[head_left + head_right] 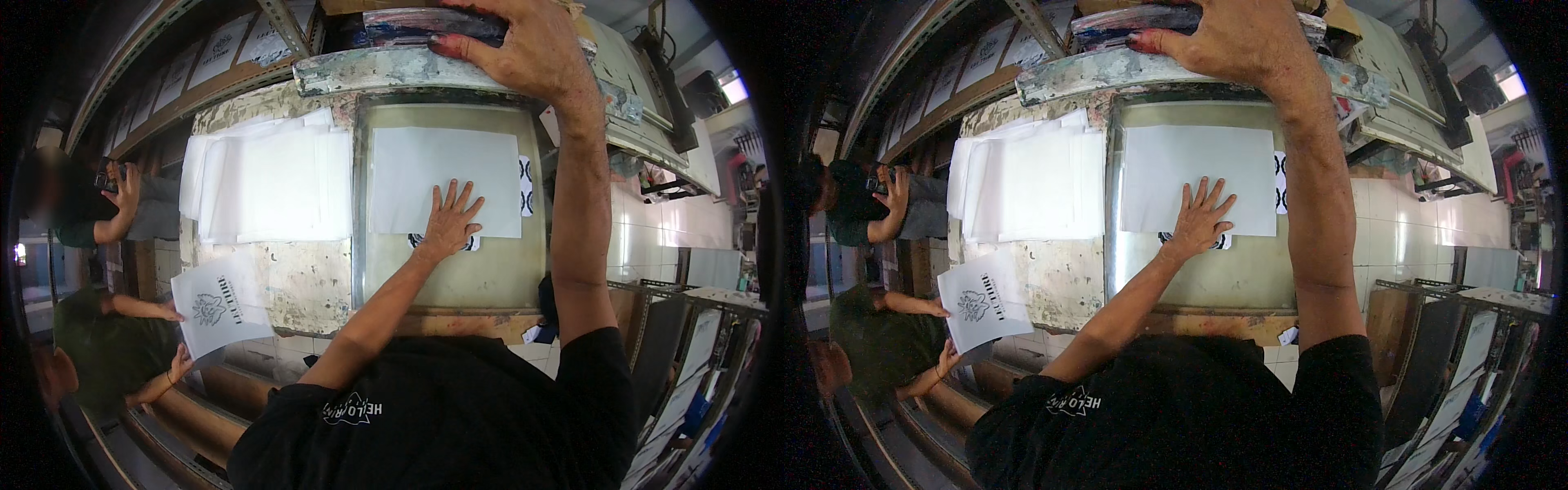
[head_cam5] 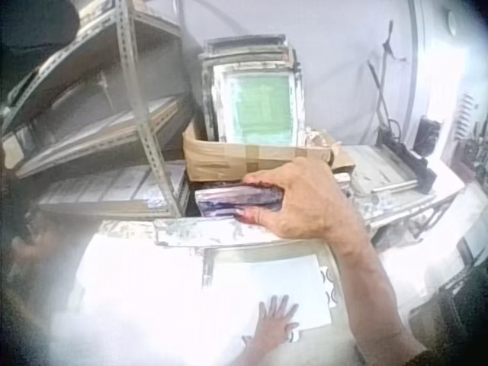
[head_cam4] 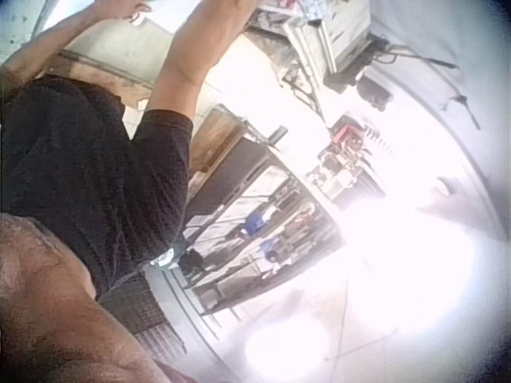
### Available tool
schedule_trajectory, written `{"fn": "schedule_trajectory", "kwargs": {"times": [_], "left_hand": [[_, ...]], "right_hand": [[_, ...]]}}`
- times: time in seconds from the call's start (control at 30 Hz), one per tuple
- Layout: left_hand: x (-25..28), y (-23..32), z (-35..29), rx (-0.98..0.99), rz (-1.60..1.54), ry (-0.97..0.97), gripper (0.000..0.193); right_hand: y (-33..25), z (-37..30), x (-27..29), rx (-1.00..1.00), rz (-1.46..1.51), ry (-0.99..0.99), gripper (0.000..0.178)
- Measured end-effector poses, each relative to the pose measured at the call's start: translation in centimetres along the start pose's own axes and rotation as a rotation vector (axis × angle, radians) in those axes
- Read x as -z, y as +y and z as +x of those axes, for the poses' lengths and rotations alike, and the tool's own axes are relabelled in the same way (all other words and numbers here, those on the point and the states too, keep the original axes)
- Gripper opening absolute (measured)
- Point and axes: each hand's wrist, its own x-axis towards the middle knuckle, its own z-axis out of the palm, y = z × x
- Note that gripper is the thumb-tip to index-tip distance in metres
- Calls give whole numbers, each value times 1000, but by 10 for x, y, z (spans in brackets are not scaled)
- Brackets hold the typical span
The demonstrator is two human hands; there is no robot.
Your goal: The person performs screen printing on white paper sheets using a squeegee and a screen frame. They repeatedly place a sheet under the frame, pull ink across the screen to transfer a logo, and remove the printed sheet. Another person assists by stacking the finished prints.
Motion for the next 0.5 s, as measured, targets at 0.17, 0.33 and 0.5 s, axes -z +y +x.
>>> {"fn": "schedule_trajectory", "kwargs": {"times": [0.17,0.33,0.5], "left_hand": [[-1,5,3,-38,-66,85,55],[52,-4,-18,88,-389,339,68],[136,-14,-58,95,-1171,1148,94]], "right_hand": [[6,-3,-6,126,-8,88,48],[6,-26,-19,82,-62,40,49],[-6,-105,-52,168,-139,109,47]]}}
